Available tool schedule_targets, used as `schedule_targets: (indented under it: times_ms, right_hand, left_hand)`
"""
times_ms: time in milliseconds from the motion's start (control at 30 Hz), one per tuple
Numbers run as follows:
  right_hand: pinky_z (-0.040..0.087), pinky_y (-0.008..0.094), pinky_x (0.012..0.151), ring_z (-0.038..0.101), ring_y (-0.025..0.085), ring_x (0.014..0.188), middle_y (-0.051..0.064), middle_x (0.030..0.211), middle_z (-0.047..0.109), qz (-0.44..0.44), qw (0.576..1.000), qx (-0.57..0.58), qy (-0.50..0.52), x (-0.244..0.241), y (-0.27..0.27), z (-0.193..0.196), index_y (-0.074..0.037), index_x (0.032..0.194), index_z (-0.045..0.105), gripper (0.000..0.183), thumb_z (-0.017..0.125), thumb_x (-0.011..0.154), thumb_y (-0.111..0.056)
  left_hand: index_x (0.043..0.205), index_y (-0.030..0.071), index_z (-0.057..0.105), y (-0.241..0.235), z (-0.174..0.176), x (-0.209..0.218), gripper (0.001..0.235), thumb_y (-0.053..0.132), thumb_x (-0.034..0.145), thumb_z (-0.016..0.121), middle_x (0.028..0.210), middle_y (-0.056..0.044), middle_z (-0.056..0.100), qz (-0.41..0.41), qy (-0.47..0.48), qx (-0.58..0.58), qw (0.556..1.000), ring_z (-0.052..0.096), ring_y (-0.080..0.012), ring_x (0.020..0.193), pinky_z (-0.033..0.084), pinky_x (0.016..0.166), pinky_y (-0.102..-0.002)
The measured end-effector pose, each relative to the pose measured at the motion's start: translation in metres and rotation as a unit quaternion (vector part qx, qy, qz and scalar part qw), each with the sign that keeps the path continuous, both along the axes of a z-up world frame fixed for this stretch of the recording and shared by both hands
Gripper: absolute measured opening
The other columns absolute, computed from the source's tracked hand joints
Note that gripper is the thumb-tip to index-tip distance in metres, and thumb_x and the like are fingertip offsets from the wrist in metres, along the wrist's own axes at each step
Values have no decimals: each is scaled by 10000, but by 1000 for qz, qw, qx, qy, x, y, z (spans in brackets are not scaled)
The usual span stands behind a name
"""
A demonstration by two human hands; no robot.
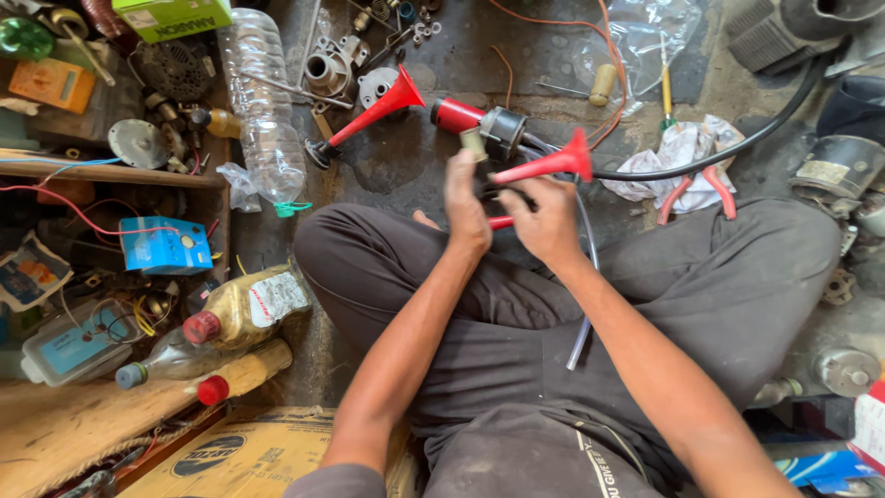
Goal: The person sits on the floor and repairs a red car horn by stripping wires with pliers, inserting a clear tube into the horn body, and connecting orange wires to the horn's terminals. The person repeatedly tests the horn by touching the wires together.
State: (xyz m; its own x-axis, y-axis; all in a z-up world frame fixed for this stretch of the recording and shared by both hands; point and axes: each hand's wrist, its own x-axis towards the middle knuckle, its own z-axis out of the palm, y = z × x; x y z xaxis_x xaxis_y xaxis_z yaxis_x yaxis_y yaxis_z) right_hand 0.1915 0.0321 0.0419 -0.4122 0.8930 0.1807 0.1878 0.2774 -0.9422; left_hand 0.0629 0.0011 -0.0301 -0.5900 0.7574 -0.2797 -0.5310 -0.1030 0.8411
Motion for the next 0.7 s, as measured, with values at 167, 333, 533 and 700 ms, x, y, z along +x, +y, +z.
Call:
schedule_targets:
  times_ms: [167, 333, 533, 700]
  right_hand:
    - [419, 483, 981, 587, 377, 1148, 187, 1168, 677, 54, 973, 196, -109, 4, -7, 29, -12, 1196, 674, 471, 786, 753, -125]
    - [450, 418, 1104, 583, 305, 1246, 125, 1255, 675, 145, 979, 69, -129, 61, -35, 50, -49, 1201, 667, 388, 610, 823, 20]
    - [393, 487, 1021, 510, 356, 1260, 84, 1222, 689, 300, 914, 34, -271, 138, -64, 52, -88, 1017, 755, 467, 589, 623, 101]
    - [410, 453, 1121, 492, 345, 1375, 100, 1269, 678, 294, 938, -45, -178, 164, -66, 43, -52, 1065, 734, 523, 506, 643, 156]
  left_hand:
    - [1052, 66, 632, -19, -3, -18, 224, 278, 991, 675, 980, 19, 622, 113, 37, -60, 991, 557, -100, 894, 474, 828, -287]
    - [1180, 33, 660, -24, -17, -25, 344, 329, 1004, 677, 1065, -40, 593, 84, -7, -152, 985, 554, -121, 968, 392, 887, -232]
    - [1429, 146, 423, -16, -39, -19, 592, 214, 867, 597, 1121, -54, 613, 30, -169, -30, 985, 565, -182, 1011, 419, 903, -355]
    - [1548, 18, 337, -29, -23, -6, 840, 62, 766, 643, 1272, -164, 517, 67, 160, -118, 978, 443, -299, 1181, 253, 1072, -451]
